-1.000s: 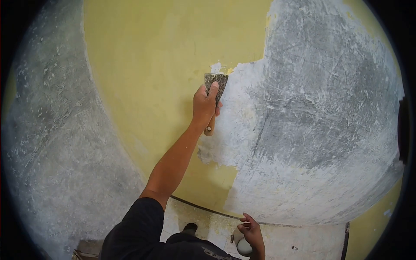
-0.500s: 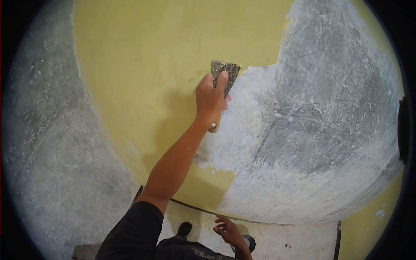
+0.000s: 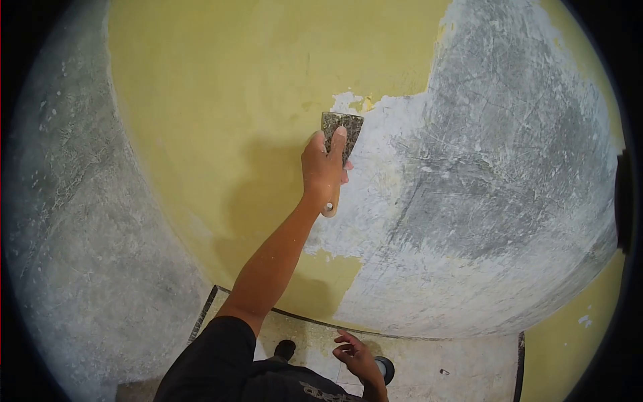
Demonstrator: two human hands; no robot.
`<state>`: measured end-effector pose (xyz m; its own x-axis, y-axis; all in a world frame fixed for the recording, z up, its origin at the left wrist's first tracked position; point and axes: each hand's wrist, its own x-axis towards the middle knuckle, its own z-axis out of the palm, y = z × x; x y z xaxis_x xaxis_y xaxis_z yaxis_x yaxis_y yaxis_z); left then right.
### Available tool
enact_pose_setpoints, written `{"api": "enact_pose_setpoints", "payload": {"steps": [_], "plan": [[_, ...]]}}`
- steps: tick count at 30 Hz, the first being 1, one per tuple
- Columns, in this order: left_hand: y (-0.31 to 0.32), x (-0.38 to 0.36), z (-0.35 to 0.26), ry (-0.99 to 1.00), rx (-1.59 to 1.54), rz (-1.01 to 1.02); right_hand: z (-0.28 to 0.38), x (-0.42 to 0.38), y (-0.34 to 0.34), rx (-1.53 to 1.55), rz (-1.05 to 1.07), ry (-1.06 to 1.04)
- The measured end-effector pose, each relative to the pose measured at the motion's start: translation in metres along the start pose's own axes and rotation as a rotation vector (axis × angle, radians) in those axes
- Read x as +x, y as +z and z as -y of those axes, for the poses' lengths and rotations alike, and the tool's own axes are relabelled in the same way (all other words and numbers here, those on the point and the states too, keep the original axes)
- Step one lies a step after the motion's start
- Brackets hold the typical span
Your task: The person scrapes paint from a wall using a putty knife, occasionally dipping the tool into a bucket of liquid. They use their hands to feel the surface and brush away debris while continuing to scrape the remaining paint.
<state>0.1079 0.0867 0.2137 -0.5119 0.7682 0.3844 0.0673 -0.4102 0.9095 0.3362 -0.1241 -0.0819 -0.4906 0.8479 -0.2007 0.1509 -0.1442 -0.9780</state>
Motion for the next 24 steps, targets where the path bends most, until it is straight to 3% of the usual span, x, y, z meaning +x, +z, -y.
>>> {"api": "enact_pose_setpoints", "payload": {"steps": [6, 11, 16, 24], "plan": [[0.013, 0.025, -0.032, 0.233, 0.056, 0.041, -0.008, -0.011, -0.018, 0.054, -0.115, 0.032], [0.009, 0.005, -0.013, 0.178, 0.047, 0.017, -0.003, -0.018, -0.017, -0.074, -0.150, 0.001], [0.023, 0.022, -0.050, 0.238, 0.080, 0.031, -0.002, -0.018, -0.013, 0.062, -0.093, -0.003], [0.023, 0.012, -0.038, 0.251, 0.030, 0.031, 0.016, -0.018, -0.007, -0.025, -0.028, 0.009]]}}
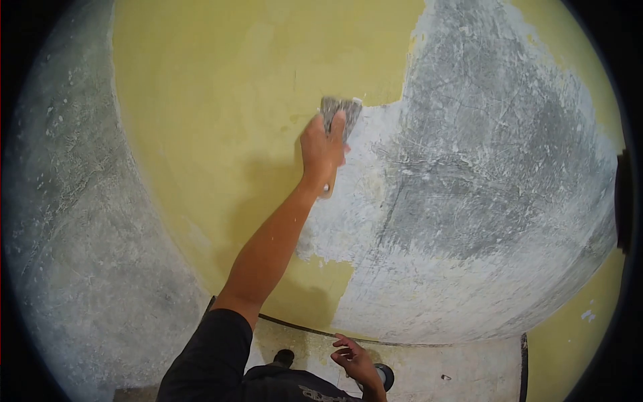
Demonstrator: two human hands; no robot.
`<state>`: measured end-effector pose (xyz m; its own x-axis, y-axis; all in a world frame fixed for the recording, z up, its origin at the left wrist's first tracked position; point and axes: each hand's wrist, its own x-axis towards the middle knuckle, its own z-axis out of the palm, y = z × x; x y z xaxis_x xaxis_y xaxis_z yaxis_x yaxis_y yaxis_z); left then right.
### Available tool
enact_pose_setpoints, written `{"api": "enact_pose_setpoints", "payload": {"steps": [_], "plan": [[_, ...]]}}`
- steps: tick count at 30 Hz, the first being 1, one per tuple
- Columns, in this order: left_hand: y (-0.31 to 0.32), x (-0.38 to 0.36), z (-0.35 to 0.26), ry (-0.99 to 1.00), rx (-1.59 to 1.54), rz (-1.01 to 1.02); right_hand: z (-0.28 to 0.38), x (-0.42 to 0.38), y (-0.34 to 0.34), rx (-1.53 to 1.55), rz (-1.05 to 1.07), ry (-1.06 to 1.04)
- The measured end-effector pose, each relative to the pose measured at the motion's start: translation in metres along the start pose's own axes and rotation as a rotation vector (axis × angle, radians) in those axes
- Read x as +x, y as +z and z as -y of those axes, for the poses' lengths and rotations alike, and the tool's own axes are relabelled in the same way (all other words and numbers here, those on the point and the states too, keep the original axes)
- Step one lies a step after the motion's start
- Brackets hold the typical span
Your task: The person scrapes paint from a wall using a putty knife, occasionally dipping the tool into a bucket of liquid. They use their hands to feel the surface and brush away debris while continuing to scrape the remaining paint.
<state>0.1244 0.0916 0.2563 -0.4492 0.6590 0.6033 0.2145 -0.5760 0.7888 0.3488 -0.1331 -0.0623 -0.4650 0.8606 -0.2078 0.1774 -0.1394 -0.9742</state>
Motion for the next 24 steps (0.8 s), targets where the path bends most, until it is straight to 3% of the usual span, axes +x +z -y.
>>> {"api": "enact_pose_setpoints", "payload": {"steps": [3, 7, 9, 16, 20, 24], "plan": [[0.006, 0.022, -0.028, 0.002, 0.081, 0.033, -0.010, -0.001, -0.004, -0.002, -0.011, -0.021], [-0.005, -0.003, 0.006, 0.062, 0.103, 0.018, -0.020, 0.000, -0.006, -0.023, -0.035, -0.059], [-0.007, -0.023, 0.024, -0.011, 0.093, -0.041, -0.018, -0.003, -0.005, -0.035, -0.045, -0.063], [0.016, 0.012, -0.026, 0.006, 0.123, 0.047, -0.033, -0.021, -0.002, -0.033, -0.040, 0.010], [0.013, 0.002, -0.009, 0.060, 0.170, 0.054, -0.036, -0.031, 0.000, -0.001, -0.062, -0.004], [0.017, -0.018, -0.001, -0.009, 0.119, 0.015, -0.030, -0.045, 0.002, 0.008, -0.098, -0.013]]}}
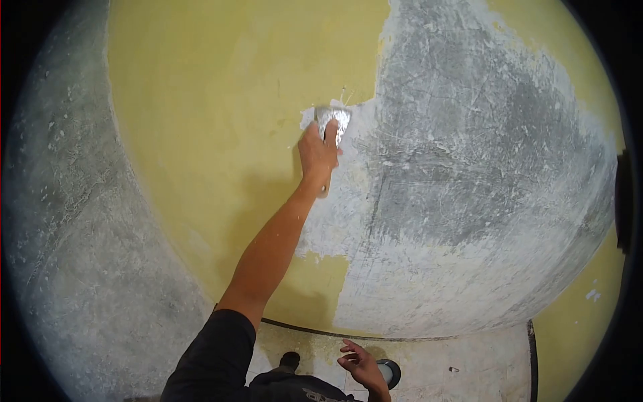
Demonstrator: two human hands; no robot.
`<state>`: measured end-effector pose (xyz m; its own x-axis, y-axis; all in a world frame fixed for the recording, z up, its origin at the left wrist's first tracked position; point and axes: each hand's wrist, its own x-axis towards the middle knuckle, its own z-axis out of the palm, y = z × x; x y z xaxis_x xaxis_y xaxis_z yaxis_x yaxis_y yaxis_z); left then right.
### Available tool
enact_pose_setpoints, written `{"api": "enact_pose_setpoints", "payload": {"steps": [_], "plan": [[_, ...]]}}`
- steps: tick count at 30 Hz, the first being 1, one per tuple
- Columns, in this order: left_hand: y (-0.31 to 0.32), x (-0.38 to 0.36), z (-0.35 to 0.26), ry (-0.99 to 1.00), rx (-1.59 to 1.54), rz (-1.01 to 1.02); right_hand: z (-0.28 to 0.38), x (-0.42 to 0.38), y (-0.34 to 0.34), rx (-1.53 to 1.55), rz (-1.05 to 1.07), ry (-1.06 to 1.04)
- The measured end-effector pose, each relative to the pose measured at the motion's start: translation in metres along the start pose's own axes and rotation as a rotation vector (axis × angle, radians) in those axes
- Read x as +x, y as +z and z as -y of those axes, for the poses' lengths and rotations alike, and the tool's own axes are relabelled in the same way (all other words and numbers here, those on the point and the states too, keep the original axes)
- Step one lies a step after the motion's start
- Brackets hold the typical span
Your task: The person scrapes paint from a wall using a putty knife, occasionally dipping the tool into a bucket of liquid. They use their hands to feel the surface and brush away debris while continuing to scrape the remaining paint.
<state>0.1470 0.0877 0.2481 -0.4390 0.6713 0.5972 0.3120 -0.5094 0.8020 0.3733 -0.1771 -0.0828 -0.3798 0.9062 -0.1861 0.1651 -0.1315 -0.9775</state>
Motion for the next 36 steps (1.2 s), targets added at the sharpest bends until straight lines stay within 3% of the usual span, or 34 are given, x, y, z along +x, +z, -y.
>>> {"api": "enact_pose_setpoints", "payload": {"steps": [3, 7, 10, 13, 21, 23, 26, 28, 30, 33, 35, 36], "plan": [[0.009, 0.028, -0.020, 0.011, -0.023, 0.003, 0.000, -0.010, -0.003, -0.001, -0.013, 0.047], [0.015, 0.010, -0.015, -0.048, -0.018, -0.013, -0.007, -0.004, -0.003, -0.061, -0.074, 0.028], [0.025, -0.005, -0.003, -0.116, -0.101, 0.031, 0.041, 0.016, -0.008, -0.280, -0.213, -0.289], [0.034, 0.011, -0.022, -0.108, -0.159, -0.061, 0.109, 0.035, -0.029, -0.401, -0.272, -0.538], [0.041, -0.015, -0.016, -0.295, -0.413, 0.042, 0.243, 0.126, -0.054, -0.706, -0.595, -0.919], [0.044, -0.015, -0.013, -0.313, -0.527, 0.068, 0.275, 0.150, -0.050, -0.737, -0.537, -0.843], [0.049, -0.006, -0.003, -0.343, -0.630, 0.108, 0.303, 0.192, -0.046, -0.625, -0.423, -0.893], [0.057, 0.005, 0.021, -0.134, -0.168, 0.004, 0.320, 0.197, -0.040, -0.631, -0.443, -0.823], [0.048, 0.000, 0.014, -0.141, -0.128, 0.066, 0.333, 0.195, -0.028, -0.636, -0.459, -0.755], [0.032, 0.015, 0.018, -0.138, -0.065, 0.205, 0.345, 0.201, -0.015, -0.727, -0.611, -0.835], [0.019, 0.020, 0.027, -0.142, -0.039, 0.303, 0.346, 0.218, -0.019, -0.943, -0.708, -0.812], [0.011, 0.021, 0.029, -0.045, 0.031, 0.330, 0.346, 0.220, -0.018, -0.943, -0.710, -0.799]]}}
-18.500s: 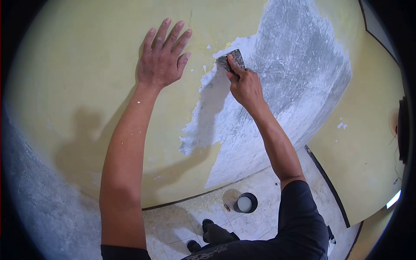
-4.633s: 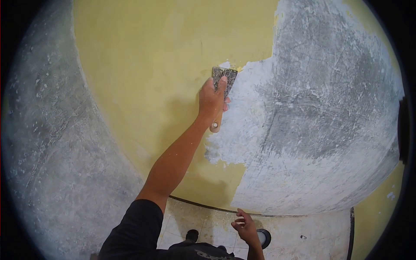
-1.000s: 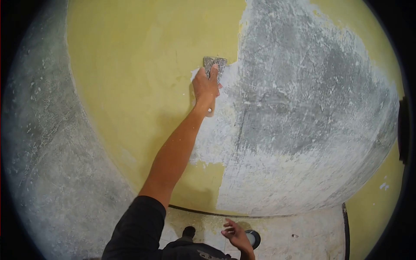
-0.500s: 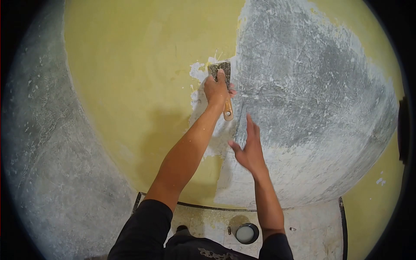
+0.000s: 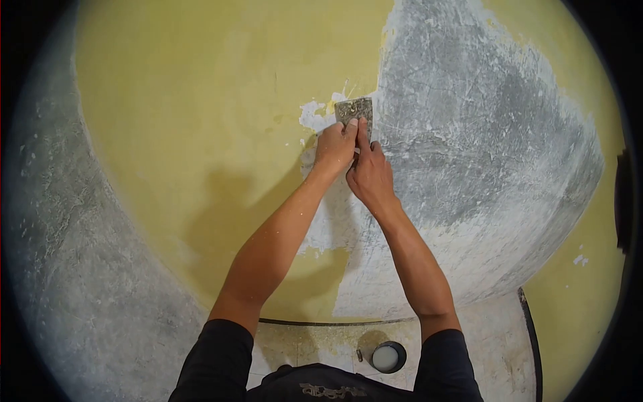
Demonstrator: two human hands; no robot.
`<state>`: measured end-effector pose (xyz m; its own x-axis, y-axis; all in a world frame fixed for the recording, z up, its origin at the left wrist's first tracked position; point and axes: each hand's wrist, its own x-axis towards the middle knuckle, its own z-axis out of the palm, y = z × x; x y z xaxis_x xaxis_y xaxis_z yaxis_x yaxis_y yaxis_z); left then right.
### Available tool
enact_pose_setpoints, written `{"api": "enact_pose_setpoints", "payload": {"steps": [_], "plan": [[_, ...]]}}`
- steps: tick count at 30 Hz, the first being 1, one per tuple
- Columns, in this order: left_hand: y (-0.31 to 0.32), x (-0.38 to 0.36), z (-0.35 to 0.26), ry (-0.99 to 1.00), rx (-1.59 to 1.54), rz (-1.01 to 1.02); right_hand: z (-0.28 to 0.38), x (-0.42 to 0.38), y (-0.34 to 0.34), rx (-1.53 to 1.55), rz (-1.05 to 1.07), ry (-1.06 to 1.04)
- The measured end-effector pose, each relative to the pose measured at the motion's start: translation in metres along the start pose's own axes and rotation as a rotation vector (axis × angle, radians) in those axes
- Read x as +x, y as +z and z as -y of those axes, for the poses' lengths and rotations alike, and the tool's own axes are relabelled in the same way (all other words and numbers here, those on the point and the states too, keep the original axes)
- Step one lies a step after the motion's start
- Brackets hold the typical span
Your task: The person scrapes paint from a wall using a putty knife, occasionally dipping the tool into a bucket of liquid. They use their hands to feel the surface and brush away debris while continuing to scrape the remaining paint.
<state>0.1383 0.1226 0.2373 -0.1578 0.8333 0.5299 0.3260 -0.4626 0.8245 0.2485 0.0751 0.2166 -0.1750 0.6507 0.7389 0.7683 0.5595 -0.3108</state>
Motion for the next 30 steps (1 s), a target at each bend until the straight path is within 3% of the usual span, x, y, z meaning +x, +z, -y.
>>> {"api": "enact_pose_setpoints", "payload": {"steps": [2, 4, 5, 7, 13, 16, 23, 28, 30], "plan": [[-0.009, -0.008, -0.006, 0.089, 0.079, 0.032, 0.003, 0.005, -0.002, -0.134, 0.007, 0.072], [-0.018, -0.033, -0.019, 0.398, 0.145, -0.142, 0.003, 0.008, -0.002, -0.172, 0.005, 0.068], [-0.019, -0.033, -0.019, 0.393, 0.139, -0.132, 0.002, 0.007, -0.003, -0.203, 0.001, 0.060], [-0.021, -0.031, -0.016, 0.406, 0.512, 0.033, 0.004, 0.003, -0.005, -0.256, 0.028, 0.071], [-0.028, -0.011, -0.017, 0.539, 0.770, 0.056, 0.011, 0.015, 0.002, -0.269, 0.045, 0.081], [-0.038, -0.021, -0.036, 0.413, 0.725, 0.175, 0.008, 0.012, -0.001, -0.239, 0.033, 0.067], [-0.041, -0.011, -0.040, 0.412, 0.664, 0.237, 0.008, 0.016, -0.004, -0.188, -0.013, 0.073], [-0.051, -0.054, -0.023, 0.511, 0.568, 0.235, 0.000, 0.016, -0.007, -0.300, 0.039, 0.114], [-0.053, -0.068, -0.020, 0.515, 0.544, 0.221, 0.012, 0.042, -0.012, -0.250, -0.151, -0.025]]}}
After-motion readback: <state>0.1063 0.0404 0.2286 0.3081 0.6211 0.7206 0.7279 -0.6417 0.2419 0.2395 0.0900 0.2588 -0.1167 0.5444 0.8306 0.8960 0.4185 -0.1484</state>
